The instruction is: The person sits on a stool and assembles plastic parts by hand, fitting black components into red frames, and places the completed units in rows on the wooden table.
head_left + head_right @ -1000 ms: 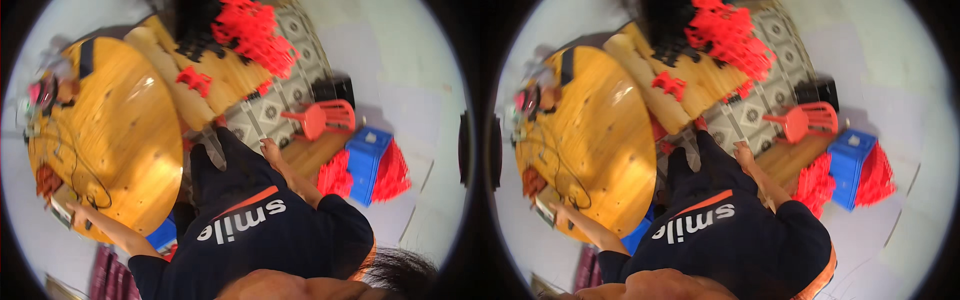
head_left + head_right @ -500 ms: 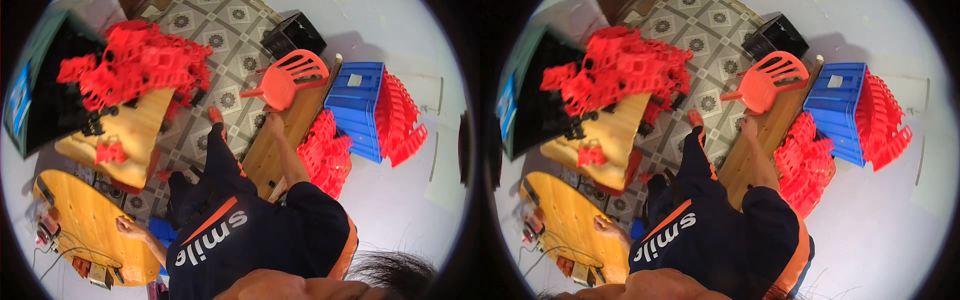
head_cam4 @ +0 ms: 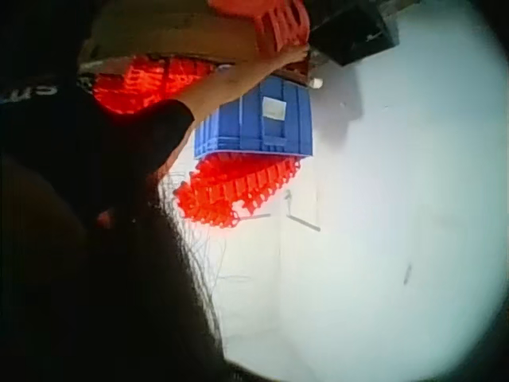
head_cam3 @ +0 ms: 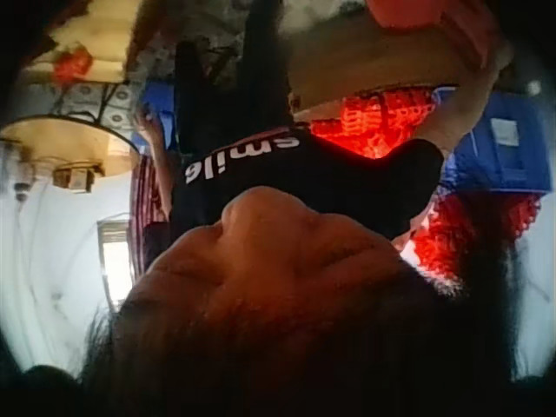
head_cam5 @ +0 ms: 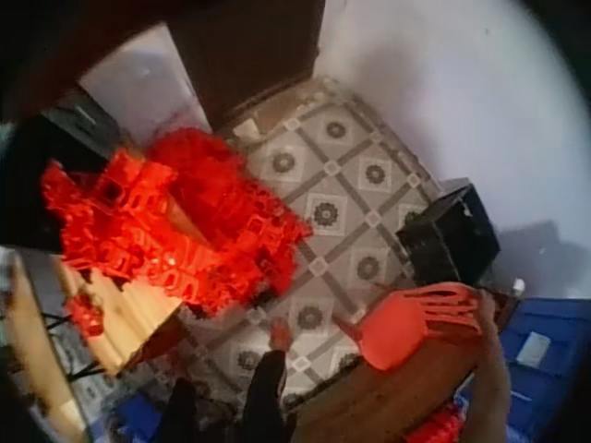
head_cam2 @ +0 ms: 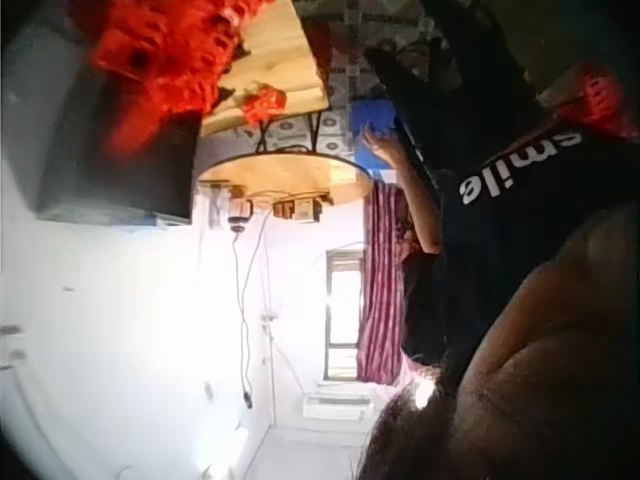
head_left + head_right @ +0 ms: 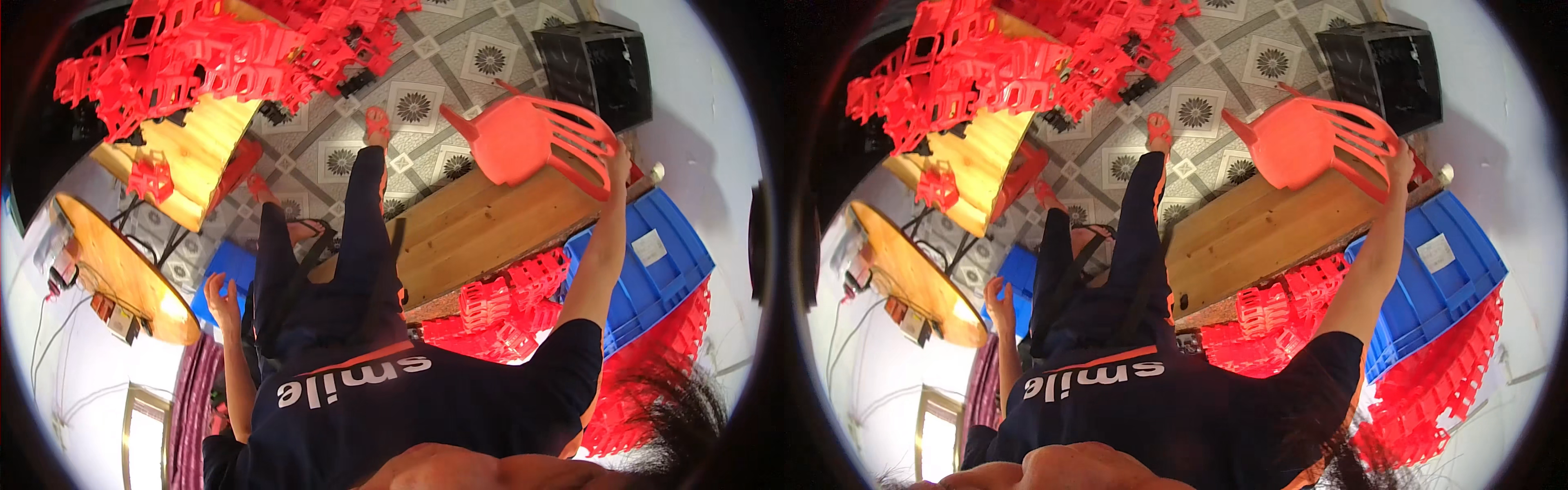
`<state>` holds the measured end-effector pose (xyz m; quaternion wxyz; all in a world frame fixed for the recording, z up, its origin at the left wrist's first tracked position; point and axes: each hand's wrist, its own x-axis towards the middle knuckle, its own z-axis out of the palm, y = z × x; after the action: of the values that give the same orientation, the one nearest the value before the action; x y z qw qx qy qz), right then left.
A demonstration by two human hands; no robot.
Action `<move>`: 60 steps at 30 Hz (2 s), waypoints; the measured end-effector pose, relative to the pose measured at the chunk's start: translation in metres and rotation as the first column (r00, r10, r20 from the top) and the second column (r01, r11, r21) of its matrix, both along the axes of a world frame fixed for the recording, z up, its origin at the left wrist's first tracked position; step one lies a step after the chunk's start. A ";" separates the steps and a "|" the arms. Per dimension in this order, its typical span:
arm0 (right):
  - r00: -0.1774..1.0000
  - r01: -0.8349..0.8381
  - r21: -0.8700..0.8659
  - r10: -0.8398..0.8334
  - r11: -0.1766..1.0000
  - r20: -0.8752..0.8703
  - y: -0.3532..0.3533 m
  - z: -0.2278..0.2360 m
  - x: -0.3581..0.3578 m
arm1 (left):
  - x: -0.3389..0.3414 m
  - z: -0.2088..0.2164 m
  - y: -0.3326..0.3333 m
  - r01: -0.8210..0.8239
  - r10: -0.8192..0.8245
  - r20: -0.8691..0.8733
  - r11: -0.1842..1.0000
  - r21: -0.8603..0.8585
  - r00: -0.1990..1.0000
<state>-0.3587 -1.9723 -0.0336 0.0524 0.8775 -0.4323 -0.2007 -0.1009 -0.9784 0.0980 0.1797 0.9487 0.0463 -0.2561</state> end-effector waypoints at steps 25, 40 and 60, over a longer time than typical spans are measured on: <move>0.828 0.368 0.652 -0.552 0.663 0.094 0.500 0.133 0.056 | 0.047 -0.046 0.123 -0.352 0.345 -0.110 0.791 -0.500 0.932; 0.518 0.848 0.290 -0.809 0.444 -0.277 0.593 -0.054 -0.167 | 0.076 -0.074 0.139 -0.288 0.241 -0.158 0.807 -0.515 0.958; 0.818 -0.517 0.743 0.502 0.426 0.281 0.501 -0.142 0.347 | -0.007 -0.311 -0.150 -0.033 -0.064 -0.366 0.967 -0.253 0.928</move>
<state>-0.0117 -1.4717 -0.1754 -0.2875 0.8962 -0.0119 -0.3377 -0.1083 -1.1281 -0.2131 0.2858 0.8524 0.0387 -0.4361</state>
